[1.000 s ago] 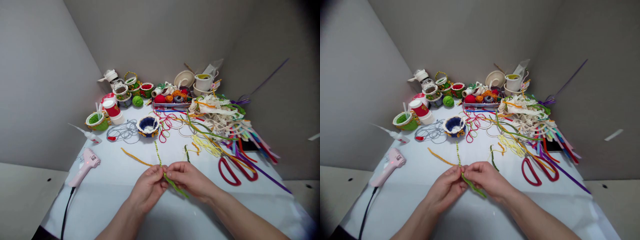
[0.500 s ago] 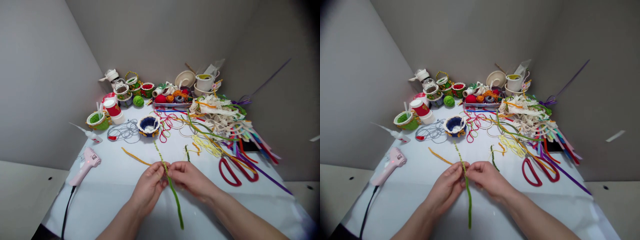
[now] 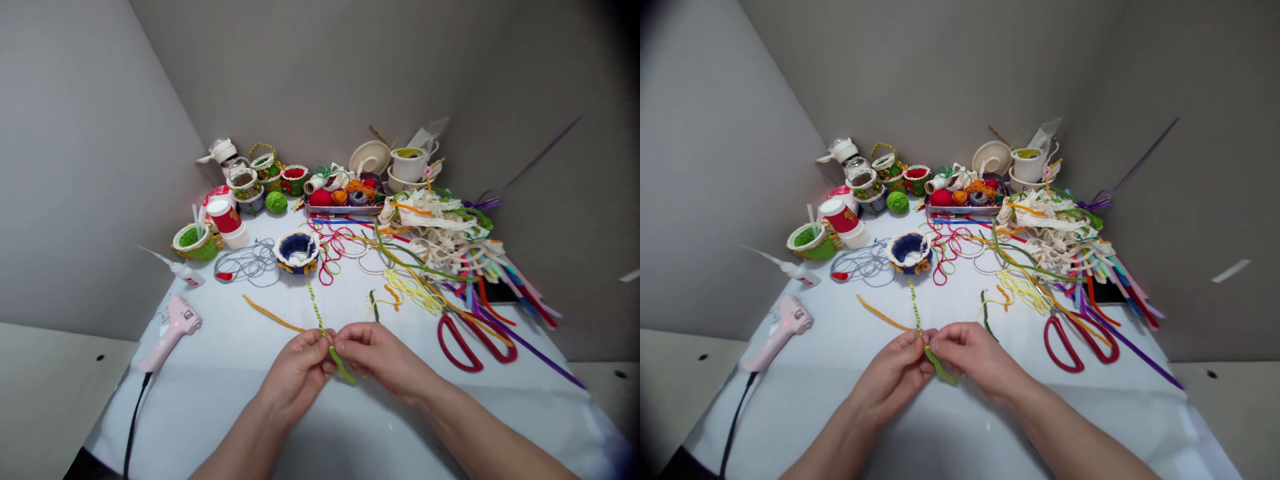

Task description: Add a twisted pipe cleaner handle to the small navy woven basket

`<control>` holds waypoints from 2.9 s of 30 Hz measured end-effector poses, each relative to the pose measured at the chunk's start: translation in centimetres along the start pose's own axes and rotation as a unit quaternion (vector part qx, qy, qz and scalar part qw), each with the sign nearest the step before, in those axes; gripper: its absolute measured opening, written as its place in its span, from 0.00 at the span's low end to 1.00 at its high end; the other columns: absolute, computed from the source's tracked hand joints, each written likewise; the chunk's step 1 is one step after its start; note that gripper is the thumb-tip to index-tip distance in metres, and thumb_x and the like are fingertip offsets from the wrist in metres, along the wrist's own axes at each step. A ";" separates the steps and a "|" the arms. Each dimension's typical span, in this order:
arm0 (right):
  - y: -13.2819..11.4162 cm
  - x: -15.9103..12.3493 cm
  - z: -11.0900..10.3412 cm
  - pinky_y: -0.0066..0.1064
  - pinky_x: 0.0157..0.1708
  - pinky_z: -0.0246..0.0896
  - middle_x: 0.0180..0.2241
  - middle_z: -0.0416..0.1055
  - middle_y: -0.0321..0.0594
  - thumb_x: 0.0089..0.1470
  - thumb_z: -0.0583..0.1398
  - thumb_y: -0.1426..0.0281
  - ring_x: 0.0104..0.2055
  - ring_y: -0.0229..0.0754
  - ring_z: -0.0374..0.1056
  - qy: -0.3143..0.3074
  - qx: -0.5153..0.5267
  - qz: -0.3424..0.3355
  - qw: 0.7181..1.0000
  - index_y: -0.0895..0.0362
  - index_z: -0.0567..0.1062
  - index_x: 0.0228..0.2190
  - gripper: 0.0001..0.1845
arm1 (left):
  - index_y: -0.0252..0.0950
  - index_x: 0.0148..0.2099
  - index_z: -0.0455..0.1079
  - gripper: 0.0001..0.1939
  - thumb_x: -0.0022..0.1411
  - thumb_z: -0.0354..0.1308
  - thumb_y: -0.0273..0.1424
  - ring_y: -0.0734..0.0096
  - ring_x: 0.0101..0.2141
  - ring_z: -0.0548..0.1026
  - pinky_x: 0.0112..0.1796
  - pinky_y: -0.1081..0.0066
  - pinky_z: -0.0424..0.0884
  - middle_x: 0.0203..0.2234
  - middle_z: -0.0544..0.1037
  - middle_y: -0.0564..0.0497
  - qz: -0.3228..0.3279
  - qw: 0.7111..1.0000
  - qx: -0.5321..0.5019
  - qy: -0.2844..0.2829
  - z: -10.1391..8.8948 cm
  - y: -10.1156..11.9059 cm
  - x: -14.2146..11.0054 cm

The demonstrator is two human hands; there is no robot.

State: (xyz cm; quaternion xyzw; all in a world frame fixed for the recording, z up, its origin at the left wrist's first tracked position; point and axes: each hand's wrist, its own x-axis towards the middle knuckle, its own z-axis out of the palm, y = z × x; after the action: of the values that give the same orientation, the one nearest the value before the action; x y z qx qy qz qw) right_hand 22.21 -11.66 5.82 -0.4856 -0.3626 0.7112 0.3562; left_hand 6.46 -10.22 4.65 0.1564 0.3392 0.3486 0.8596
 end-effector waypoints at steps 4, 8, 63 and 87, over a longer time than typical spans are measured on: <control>0.0 0.0 0.0 0.26 0.18 0.36 0.15 0.58 0.29 0.46 0.66 0.59 0.17 0.28 0.46 -0.004 0.016 0.009 1.000 0.61 0.73 0.23 0.16 | 0.30 0.32 0.74 0.04 0.54 0.65 0.26 0.78 0.31 0.66 0.31 0.77 0.60 0.33 0.71 0.48 -0.007 1.000 -0.026 0.003 -0.1 -0.2 0.0; 0.0 0.0 -0.1 0.25 0.18 0.34 0.14 0.53 0.26 0.45 0.66 0.62 0.17 0.27 0.42 -0.055 0.081 0.036 0.995 0.60 0.70 0.21 0.15 | 0.30 0.32 0.73 0.04 0.57 0.62 0.27 0.78 0.30 0.66 0.32 0.76 0.60 0.33 0.70 0.49 -0.003 1.000 -0.014 -0.018 -0.1 -0.3 0.0; 0.4 -0.1 -0.3 0.25 0.21 0.42 0.20 0.64 0.32 0.48 0.63 0.63 0.21 0.30 0.50 0.008 -0.076 -0.021 0.997 0.60 0.76 0.25 0.12 | 0.31 0.34 0.74 0.10 0.50 0.68 0.30 0.78 0.29 0.65 0.32 0.74 0.58 0.31 0.71 0.51 0.051 0.994 0.093 0.030 0.5 -0.2 -0.3; -0.7 -1.3 -0.7 0.25 0.25 0.47 0.22 0.65 0.34 0.53 0.60 0.62 0.25 0.32 0.54 -0.079 -0.165 -0.049 0.982 0.61 0.74 0.28 0.13 | 0.28 0.30 0.71 0.10 0.54 0.65 0.31 0.76 0.28 0.66 0.32 0.74 0.60 0.25 0.69 0.49 -0.038 0.999 -0.002 -0.014 0.2 -0.3 -0.5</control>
State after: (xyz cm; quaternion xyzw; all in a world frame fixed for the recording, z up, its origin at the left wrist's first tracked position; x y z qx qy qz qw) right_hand 23.31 -12.30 6.78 -0.4616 -0.5256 0.6593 0.2757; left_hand 6.47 -10.85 4.86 0.1468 0.3320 0.3139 0.8773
